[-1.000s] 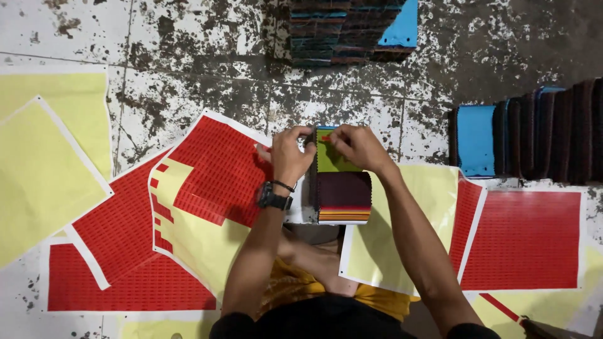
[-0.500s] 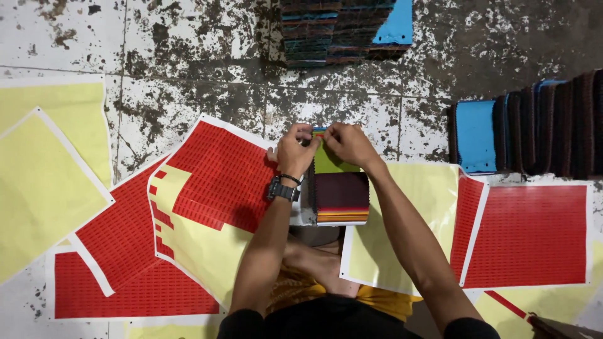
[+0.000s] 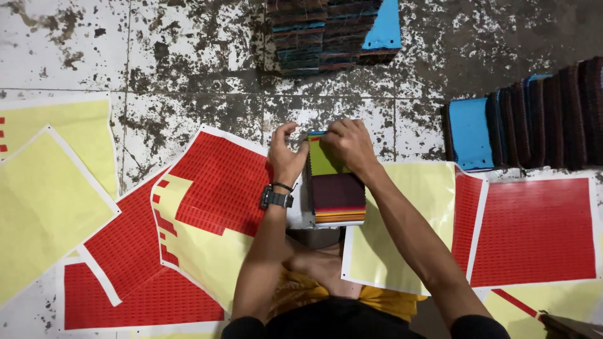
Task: The person sits on the floor and assembles notebooks by hand. They pick up small red paper strips and place them onto the spine of a stack of colorful papers, pressing them down to secure the binding. The person repeats this process for multiple notebook stacks.
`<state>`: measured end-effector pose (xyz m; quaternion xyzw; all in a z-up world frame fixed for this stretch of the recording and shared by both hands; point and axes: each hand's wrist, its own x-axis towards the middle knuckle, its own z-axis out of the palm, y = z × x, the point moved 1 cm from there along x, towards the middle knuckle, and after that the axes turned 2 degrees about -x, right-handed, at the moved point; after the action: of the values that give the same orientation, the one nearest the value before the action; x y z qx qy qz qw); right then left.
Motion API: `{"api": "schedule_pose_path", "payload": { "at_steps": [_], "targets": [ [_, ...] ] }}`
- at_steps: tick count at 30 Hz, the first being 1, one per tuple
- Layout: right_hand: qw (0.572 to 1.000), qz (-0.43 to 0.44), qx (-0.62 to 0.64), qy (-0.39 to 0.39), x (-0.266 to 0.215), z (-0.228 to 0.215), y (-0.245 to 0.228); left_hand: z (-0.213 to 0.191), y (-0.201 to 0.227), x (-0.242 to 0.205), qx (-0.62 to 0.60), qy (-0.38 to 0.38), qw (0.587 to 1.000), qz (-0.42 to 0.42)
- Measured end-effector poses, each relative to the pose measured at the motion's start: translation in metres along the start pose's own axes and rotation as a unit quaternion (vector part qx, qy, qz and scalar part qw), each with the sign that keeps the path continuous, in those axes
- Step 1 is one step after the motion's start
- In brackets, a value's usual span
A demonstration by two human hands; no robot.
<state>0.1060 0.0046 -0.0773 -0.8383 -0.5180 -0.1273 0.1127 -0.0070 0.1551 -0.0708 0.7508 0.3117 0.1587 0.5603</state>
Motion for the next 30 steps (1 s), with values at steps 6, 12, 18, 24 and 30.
{"api": "schedule_pose_path", "payload": {
  "at_steps": [6,12,18,24,30],
  "targets": [
    [0.930,0.077,0.325,-0.154,0.009,-0.065,-0.016,-0.024,0.022,-0.007,-0.159,-0.058,0.986,0.011],
    [0.866,0.177,0.451,-0.127,0.010,-0.055,-0.013,-0.022,0.033,-0.011,-0.092,-0.105,0.990,0.018],
    [0.862,0.211,0.437,-0.146,-0.002,-0.019,0.000,0.007,-0.025,0.009,-0.045,-0.084,0.994,0.058],
    [0.860,0.244,0.416,-0.170,0.000,-0.016,0.002,-0.006,-0.020,0.007,0.047,-0.059,0.996,0.043],
    [0.868,0.266,0.372,-0.195,0.008,0.006,0.000,0.005,-0.014,0.006,0.062,-0.040,0.996,0.045]
  ]
}}
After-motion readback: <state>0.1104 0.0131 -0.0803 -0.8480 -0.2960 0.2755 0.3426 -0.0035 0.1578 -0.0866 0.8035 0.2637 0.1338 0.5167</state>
